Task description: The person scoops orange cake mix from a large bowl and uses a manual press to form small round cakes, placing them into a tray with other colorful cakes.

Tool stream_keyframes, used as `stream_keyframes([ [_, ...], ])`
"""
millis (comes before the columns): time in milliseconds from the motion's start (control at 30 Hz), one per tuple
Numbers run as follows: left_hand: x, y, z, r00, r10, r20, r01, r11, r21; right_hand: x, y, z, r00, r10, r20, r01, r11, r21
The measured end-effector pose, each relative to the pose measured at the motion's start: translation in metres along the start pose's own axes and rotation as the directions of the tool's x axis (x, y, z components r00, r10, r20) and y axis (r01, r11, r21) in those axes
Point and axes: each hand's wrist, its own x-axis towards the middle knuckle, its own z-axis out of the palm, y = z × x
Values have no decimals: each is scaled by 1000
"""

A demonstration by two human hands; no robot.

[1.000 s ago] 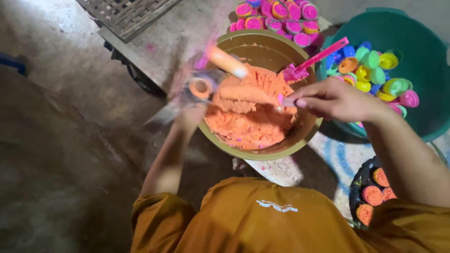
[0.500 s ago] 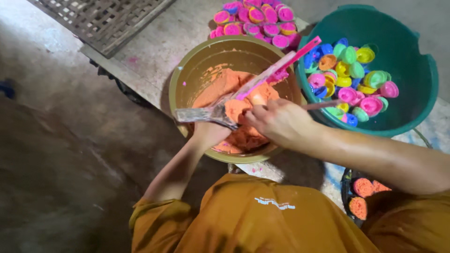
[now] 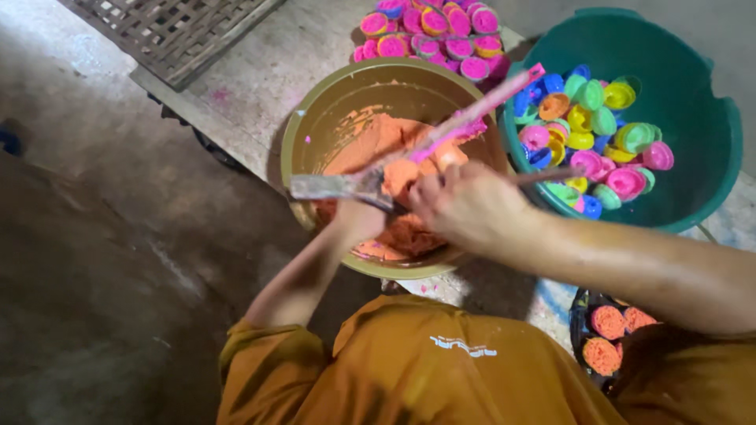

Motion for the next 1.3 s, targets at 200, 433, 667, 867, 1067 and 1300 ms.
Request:
stream_keyframes([
  [200,-17,-2,-44,963,-18,-270,-29,985,-169,-45,28,-13,973,194,127,-221,941,255],
  [433,-10,28,-53,970,177,-167,-178,984,10,12,-16,12,991,101,91,-97,994,-53],
  [667,-13,23,-80,855,188,-484,-235,971,-38,-35,24,-20,915,270,299,-354,892,280],
  [867,0,14,-83,905,208,-371,-95,949,300,-25,50,-33,920,250,302,-339,894,293],
  [1067,13,24,-52,905,283,-317,-223,952,211,29,-9,8,985,126,116,-135,988,70],
  [1300,0,-13,-74,876,0,-483,11,1000,18,-39,12,9,931,365,-14,-339,878,339],
])
